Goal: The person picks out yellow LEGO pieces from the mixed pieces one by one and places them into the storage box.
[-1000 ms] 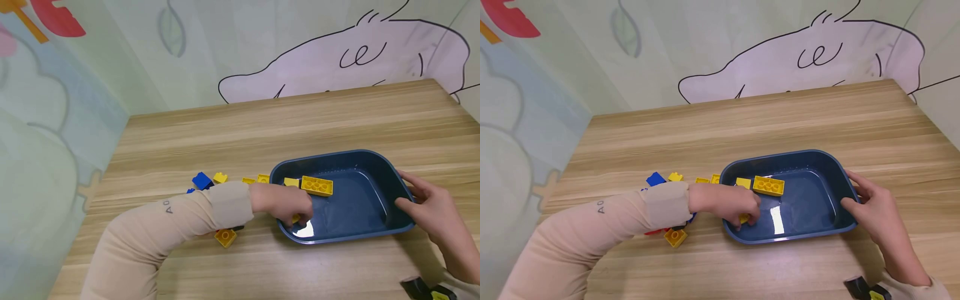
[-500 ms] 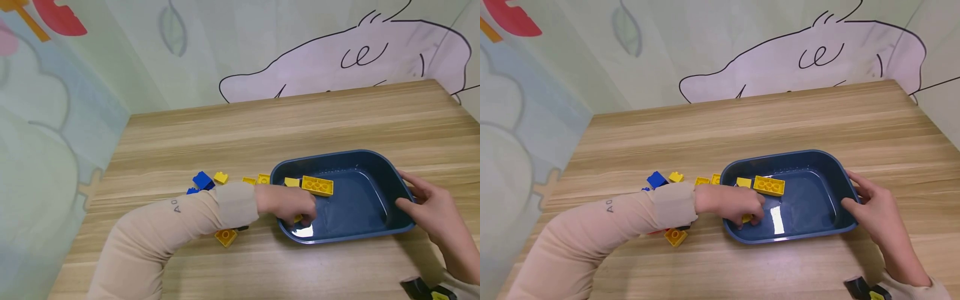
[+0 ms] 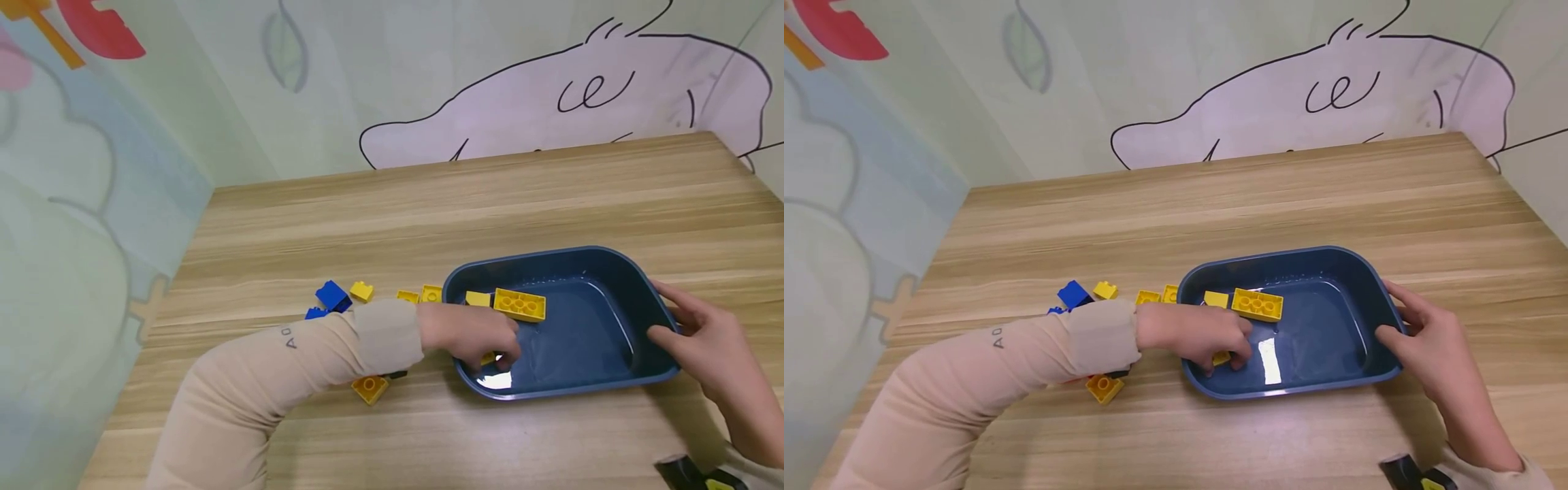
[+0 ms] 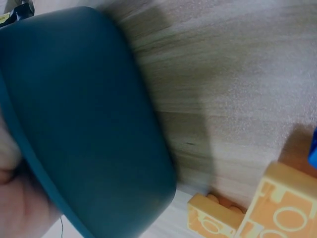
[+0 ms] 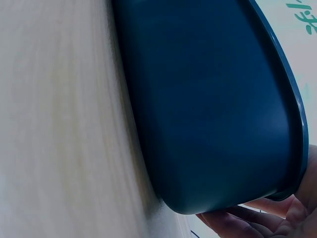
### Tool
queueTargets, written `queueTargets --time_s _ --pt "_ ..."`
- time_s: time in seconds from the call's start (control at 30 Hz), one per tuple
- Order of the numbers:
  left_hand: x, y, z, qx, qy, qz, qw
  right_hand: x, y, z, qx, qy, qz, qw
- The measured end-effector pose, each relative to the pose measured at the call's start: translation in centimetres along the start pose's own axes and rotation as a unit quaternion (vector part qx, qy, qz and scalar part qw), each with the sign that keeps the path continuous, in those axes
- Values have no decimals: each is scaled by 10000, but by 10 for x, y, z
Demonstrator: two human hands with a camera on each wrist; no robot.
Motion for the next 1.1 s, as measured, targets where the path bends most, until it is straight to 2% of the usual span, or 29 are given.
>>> queueTargets --time_s 0.2,0.37,0.5,0.67,0.83,1.1 --pt "1 -5 -3 52 -24 -40 10000 2 -2 -1 21 26 286 9996" --pt "2 -12 -9 104 128 -193 9997 4 -2 0 32 42 501 9987" --pt "1 -21 -19 322 132 -272 9990 5 -3 0 50 12 561 9984" --pt "-7 -35 -35 805 -121 -243 9964 5 -3 0 76 17 552 9984" --pt "-17 -45 -57 1304 -462 -578 9887 5 -3 0 37 32 636 9980" --pt "-38 -44 -94 1702 -1139 -1018 9735 3 -1 1 13 71 275 9996"
Point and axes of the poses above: each hand's wrist, its own z-axis towards the middle knuckle, its own y-axis out of the palm, x = y × z, the point moved 7 cm from there along z, towards the middle knuckle, and after that the axes turned 8 degrees about x, right-handed, at the moved point
